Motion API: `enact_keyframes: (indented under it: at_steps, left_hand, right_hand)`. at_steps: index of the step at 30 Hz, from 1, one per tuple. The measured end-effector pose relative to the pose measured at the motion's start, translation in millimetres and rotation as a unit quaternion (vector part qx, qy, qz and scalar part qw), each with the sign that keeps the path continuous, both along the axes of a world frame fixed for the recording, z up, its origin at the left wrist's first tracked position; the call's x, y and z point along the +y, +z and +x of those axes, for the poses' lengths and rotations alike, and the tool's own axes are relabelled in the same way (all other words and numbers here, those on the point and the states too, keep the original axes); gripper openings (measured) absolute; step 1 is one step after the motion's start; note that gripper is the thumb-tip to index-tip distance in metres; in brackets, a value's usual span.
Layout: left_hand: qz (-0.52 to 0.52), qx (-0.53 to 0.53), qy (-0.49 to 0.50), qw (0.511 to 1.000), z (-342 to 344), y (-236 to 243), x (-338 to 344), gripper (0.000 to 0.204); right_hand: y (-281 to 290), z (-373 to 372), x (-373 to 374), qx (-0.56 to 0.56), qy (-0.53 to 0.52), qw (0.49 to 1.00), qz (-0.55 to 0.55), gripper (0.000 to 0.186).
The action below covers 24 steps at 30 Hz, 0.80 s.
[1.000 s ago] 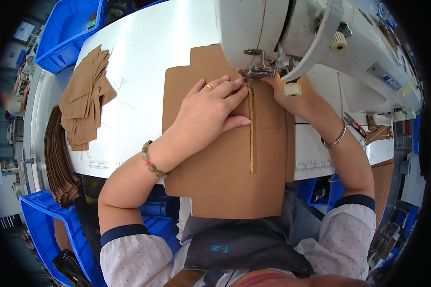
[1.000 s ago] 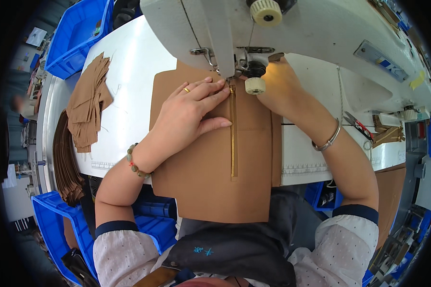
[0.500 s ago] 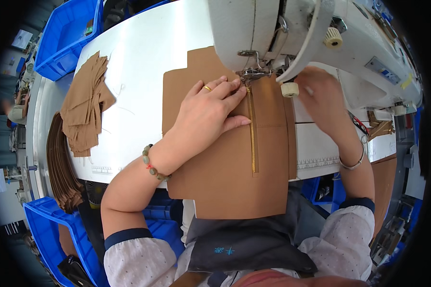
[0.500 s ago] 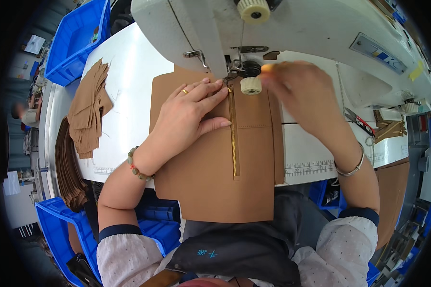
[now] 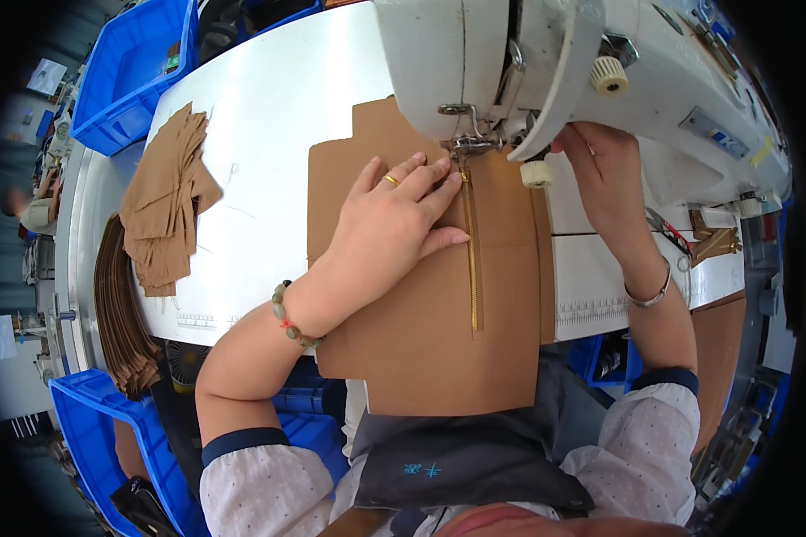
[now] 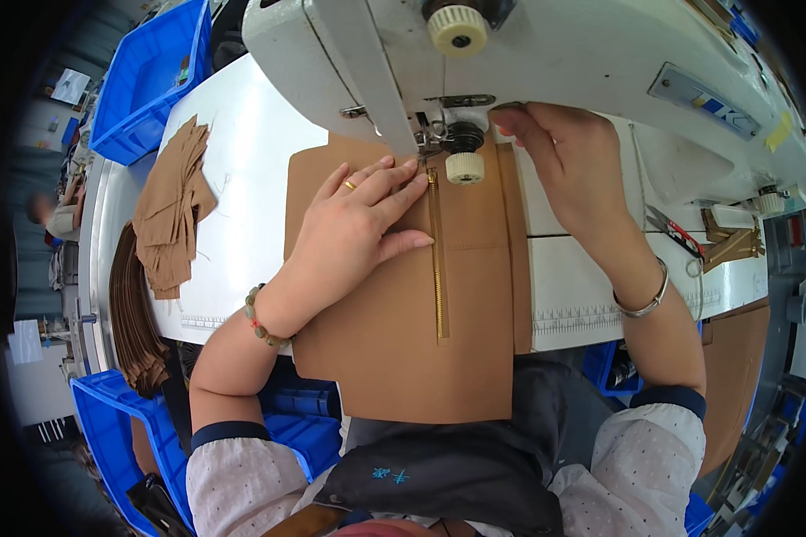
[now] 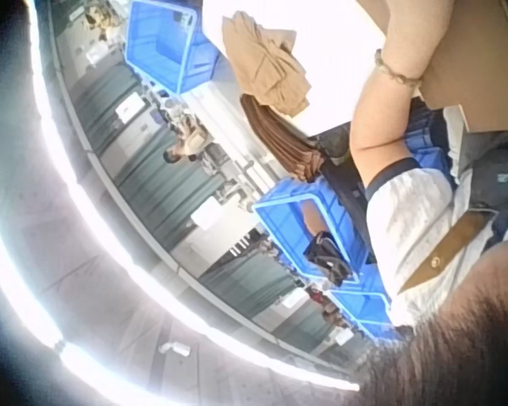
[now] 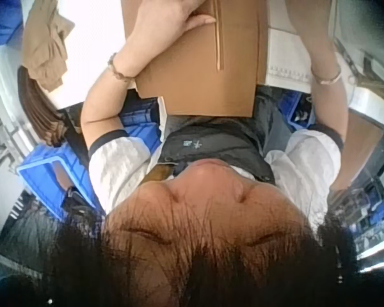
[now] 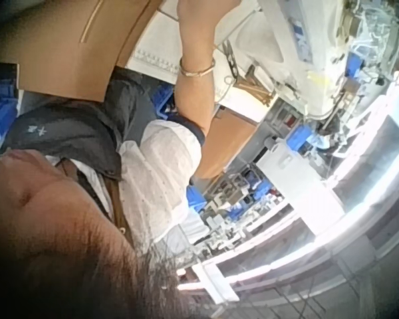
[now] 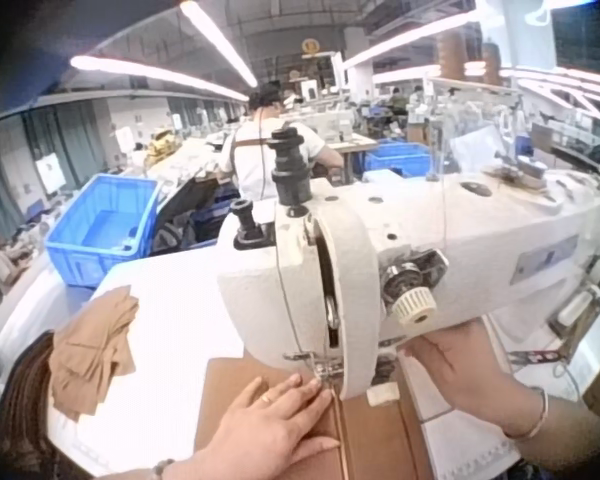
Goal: The person sews a zipper onto a leather panel using an industrial sewing machine.
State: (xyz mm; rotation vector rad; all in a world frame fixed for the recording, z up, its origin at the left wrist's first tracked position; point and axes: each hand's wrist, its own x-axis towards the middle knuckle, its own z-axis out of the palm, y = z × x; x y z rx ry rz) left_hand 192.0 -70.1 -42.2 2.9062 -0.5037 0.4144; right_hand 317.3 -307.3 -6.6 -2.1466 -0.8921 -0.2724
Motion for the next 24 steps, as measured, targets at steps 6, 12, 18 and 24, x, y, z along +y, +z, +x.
enact_keyframes:
  at_steps: [6,12,18,24]
  left_hand:
    - [0.002,0.002,-0.016,1.000,-9,4,-11,0.049]
    - [0.003,-0.008,-0.040,0.999,-9,5,-10,0.048]
    - [-0.027,-0.009,-0.048,0.998,-9,7,-8,0.049]
    - [-0.046,-0.016,-0.041,0.998,-9,2,-7,0.048]
  right_hand:
    - [-44,-11,2,-0.040,0.140,0.988,-0.055,0.021]
    - [-54,1,15,-0.069,0.145,0.984,-0.071,0.024]
    - [-55,-4,16,-0.147,0.151,0.973,-0.092,0.025]
    - [-46,-22,16,-0.206,0.164,0.953,-0.152,0.032]
